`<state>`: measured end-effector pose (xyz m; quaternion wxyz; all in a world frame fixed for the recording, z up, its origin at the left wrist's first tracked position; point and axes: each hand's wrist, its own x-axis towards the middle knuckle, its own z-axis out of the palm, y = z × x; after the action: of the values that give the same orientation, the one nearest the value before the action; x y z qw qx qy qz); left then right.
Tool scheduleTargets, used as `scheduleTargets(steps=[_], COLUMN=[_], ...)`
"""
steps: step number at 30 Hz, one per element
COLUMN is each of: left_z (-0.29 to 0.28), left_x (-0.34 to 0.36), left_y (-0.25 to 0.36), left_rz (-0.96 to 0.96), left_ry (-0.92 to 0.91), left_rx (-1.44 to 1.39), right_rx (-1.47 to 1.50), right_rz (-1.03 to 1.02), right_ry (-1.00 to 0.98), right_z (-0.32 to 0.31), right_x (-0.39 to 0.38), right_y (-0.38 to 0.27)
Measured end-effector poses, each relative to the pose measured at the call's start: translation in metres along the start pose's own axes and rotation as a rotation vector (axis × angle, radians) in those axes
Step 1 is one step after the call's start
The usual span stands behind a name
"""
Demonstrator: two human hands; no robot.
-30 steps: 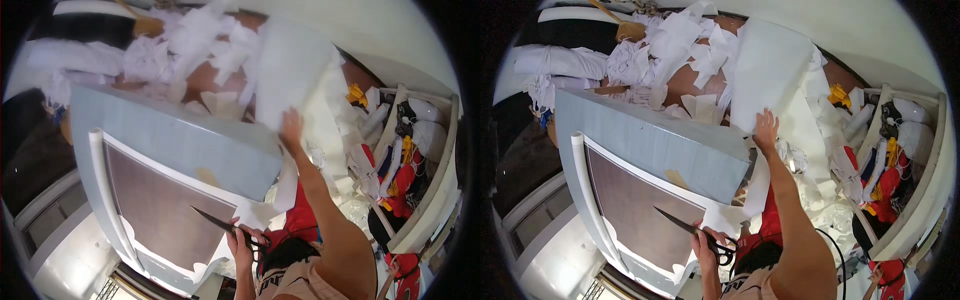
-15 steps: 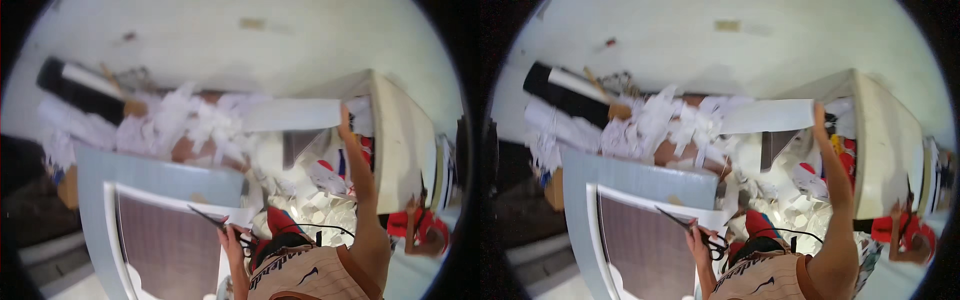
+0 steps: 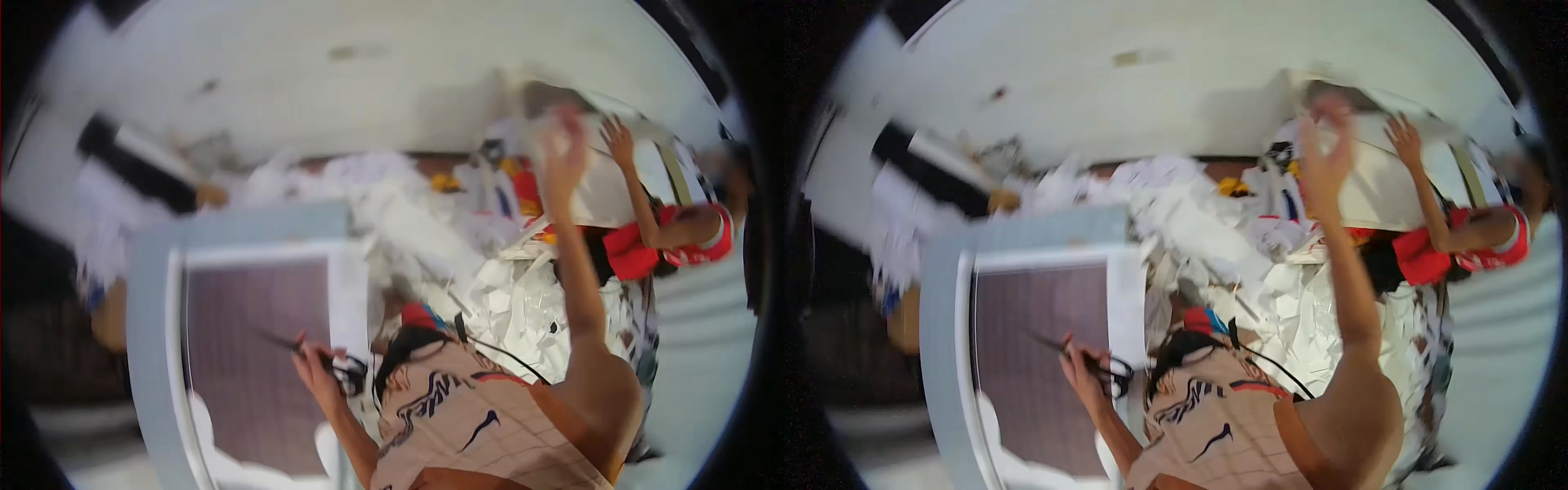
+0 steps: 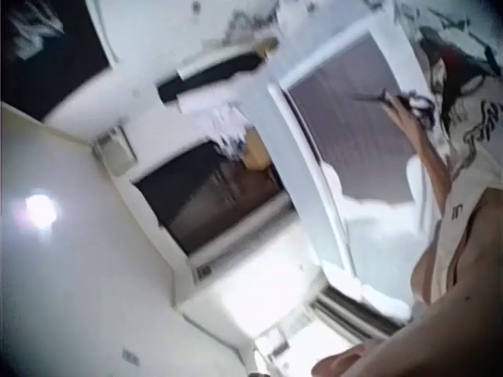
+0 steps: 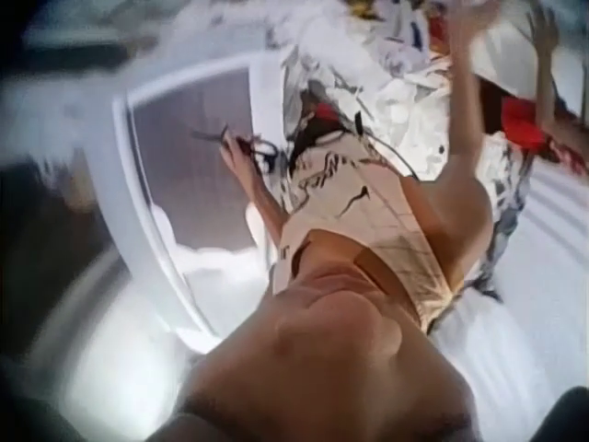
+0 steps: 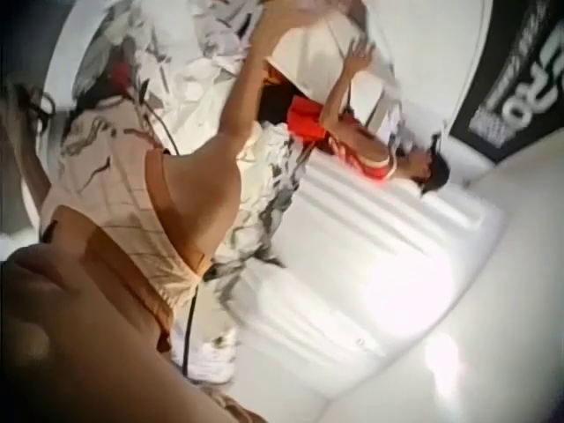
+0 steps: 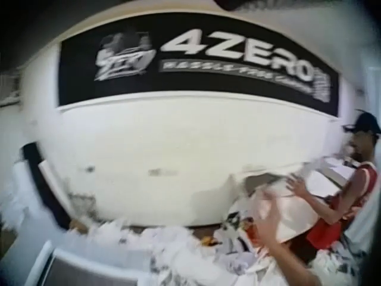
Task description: Cutting out garment patterns from a large sheet of printed fabric using scissors.
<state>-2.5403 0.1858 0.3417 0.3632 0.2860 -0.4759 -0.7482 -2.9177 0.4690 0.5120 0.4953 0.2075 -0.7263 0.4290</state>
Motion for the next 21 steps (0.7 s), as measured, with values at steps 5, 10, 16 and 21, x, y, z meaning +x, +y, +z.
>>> scheduleTargets(steps=[5,10,16,21], left_z=[-0.079,-0.120,-0.137,-0.143], left_x=[-0.101,-0.137,-0.134,-0.103], left_y=[0.016,0.007,-0.028,-0.068], left_rz=[-0.219,-0.114,-0.119,-0.327], left_ry=[0.282,0.718,0.761,0.543], left_rx=[-0.030,-0.217,-0.286,-0.335], right_rx=[0.660,0.998,1.091,0.724], right_rz=[0.206,0.123,0.043,0.740], right_ry=[-1.278,-1.826,-2.196,-2.357], right_z=[-0.033,-0.090,-0.020,0.019], right_x=[-0.271,-0.344,-0.400,-0.392], right_y=[-0.237,-0.332,-0.329,-0.271])
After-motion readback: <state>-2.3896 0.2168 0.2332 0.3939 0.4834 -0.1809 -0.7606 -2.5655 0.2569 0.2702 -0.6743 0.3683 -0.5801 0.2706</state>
